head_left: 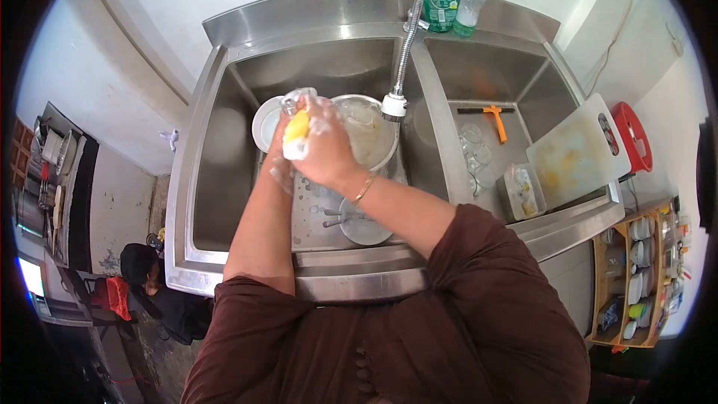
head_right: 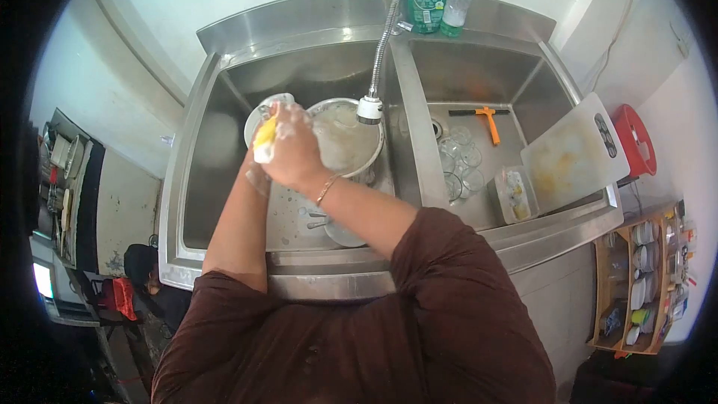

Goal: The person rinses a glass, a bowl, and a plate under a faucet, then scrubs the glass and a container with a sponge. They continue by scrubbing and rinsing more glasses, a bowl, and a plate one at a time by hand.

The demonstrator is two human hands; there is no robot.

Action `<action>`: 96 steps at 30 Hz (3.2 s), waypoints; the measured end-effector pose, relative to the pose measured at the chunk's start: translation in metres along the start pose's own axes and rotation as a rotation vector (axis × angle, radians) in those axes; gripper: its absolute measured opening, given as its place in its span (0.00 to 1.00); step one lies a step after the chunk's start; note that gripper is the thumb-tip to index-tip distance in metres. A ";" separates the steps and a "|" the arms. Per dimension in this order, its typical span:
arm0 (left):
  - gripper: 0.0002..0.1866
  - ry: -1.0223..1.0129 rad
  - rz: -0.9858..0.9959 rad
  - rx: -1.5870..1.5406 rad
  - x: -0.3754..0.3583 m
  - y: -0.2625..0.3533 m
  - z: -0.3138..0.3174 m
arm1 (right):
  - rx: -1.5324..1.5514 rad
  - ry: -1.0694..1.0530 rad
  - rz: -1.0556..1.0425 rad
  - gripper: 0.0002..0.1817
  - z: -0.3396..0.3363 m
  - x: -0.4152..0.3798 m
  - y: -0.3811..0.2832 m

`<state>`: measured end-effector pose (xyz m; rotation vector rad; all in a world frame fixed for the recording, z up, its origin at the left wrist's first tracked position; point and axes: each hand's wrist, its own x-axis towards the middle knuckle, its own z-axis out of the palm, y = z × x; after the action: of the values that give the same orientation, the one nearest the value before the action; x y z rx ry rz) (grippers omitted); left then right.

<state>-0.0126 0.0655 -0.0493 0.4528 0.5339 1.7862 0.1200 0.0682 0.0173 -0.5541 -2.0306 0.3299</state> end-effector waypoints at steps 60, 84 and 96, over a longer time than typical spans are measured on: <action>0.14 0.156 -0.660 0.756 0.087 -0.243 0.208 | 0.093 -0.724 0.252 0.14 -0.313 -0.017 0.242; 0.23 -0.284 -0.646 1.678 0.079 -0.256 0.218 | -0.311 -1.521 -0.067 0.12 -0.239 -0.111 0.281; 0.20 -0.281 -0.265 1.501 0.057 -0.206 0.240 | -0.315 -1.742 -0.137 0.12 -0.230 -0.122 0.281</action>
<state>0.2680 0.1990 0.0325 1.5093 1.5931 0.7519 0.4419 0.2484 -0.0854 -0.2357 -3.8252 0.4743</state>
